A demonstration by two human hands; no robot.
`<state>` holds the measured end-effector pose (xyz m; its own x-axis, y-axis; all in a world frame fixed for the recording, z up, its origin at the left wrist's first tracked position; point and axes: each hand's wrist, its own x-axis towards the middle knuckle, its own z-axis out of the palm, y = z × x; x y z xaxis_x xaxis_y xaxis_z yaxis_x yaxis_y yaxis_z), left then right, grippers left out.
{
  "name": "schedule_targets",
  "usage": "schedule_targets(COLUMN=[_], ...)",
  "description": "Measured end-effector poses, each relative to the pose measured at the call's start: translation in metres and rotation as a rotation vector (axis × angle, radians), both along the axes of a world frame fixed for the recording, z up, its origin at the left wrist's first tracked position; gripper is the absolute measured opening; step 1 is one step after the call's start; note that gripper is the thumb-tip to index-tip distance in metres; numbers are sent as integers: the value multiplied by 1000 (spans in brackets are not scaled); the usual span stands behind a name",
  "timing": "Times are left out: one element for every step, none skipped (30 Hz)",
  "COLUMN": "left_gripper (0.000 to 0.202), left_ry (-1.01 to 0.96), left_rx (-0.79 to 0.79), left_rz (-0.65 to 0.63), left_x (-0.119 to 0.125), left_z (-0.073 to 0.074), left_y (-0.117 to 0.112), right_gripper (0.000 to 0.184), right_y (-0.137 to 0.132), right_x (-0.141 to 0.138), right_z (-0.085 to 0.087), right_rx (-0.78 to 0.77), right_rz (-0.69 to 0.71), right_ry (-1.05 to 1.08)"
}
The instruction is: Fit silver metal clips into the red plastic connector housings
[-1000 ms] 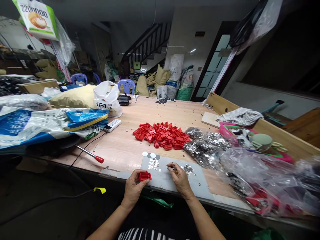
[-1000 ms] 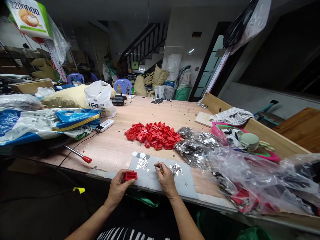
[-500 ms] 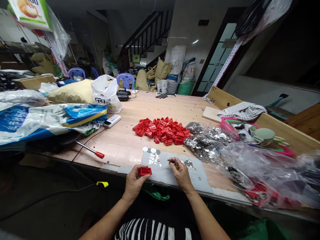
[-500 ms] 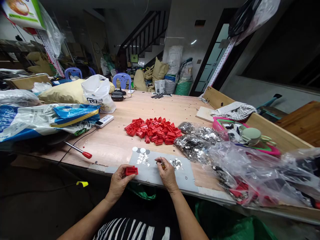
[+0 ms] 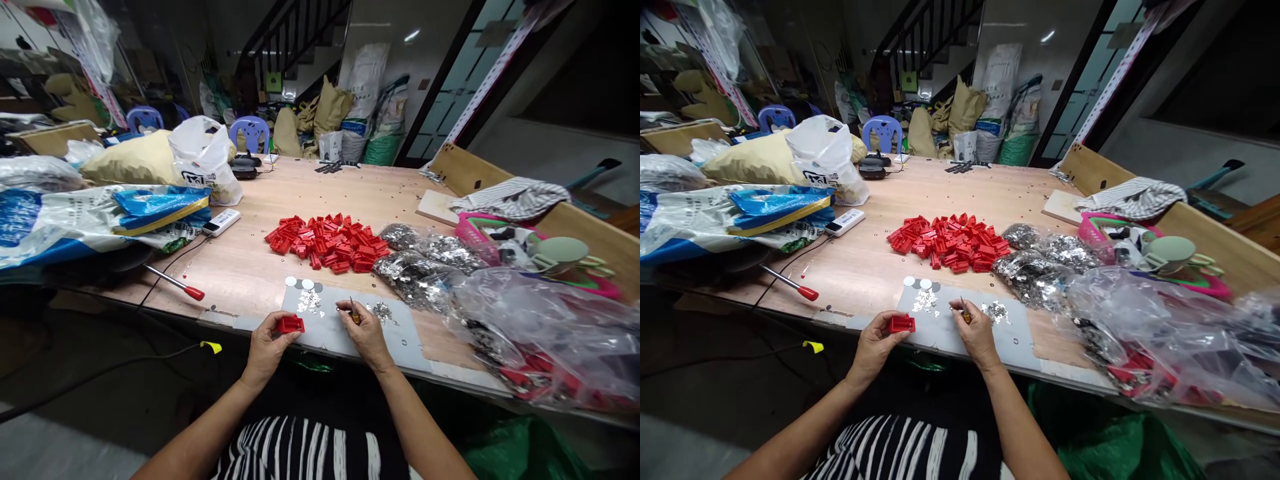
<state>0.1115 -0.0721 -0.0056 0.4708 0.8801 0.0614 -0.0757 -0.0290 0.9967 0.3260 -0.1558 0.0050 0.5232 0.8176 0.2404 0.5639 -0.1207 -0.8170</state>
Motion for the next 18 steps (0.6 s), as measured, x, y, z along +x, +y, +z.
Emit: schedule_targets(left_gripper=[34,34,35,36,37,38,39,41,42,44,46,47,48,49,50,52,53,53], left_ry=[-7,-16,-25,-32,-36,-38,-41,-43,-47,-53,-62,-73,-85,-98,-113,-128,-143,-156], left_rx=[-5,-12,-23,-36,-51,-63,-72,-77,-82,-92,-108,-129,-152,-173,-191,-206,-220,-232], left_rz=[-4,-10,-18,-28,-39,-51,-63,-77,-93,-111,-129,-147,-161,-172,-180,-186,-191,-194], left_x=[1,2,3,4,6,7,9,11,13,15,17,19,21,24,26,27,29,31], left_z=[3,7,11,14,17,20,22,24,25,26,27,28,29,30,32,33,34,35], left_y=[0,0,0,-1,-1,-2,-4,-5,-6,-7,-9,-10,-11,-12,-13,-14,-15,-16], right_gripper=[24,24,23,23,23,22,21,20,19,19,19,19,19,20,20,20,20,19], right_y=[0,0,1,1,1,1,1,0,-1,-3,-5,-8,-11,-14,-16,-18,-20,-22], right_x=[0,-1,-1,-1,-1,-2,-3,-4,-5,-7,-8,-11,-13,-15,-16,-18,-19,-20], right_z=[1,1,1,1,1,1,2,3,5,8,11,15,20,24,29,33,36,38], right_rx=[-4,-5,-3,3,14,31,48,56,53,43,26,8,-7,-14,-18,-22,-28,-36], right_rz=[9,14,17,21,28,38,51,68,91,117,145,175,204,228,244,247,241,232], right_ry=[-3,-2,0,1,-2,-4,3,21,52,85,110,119,109,90,74,65,64,65])
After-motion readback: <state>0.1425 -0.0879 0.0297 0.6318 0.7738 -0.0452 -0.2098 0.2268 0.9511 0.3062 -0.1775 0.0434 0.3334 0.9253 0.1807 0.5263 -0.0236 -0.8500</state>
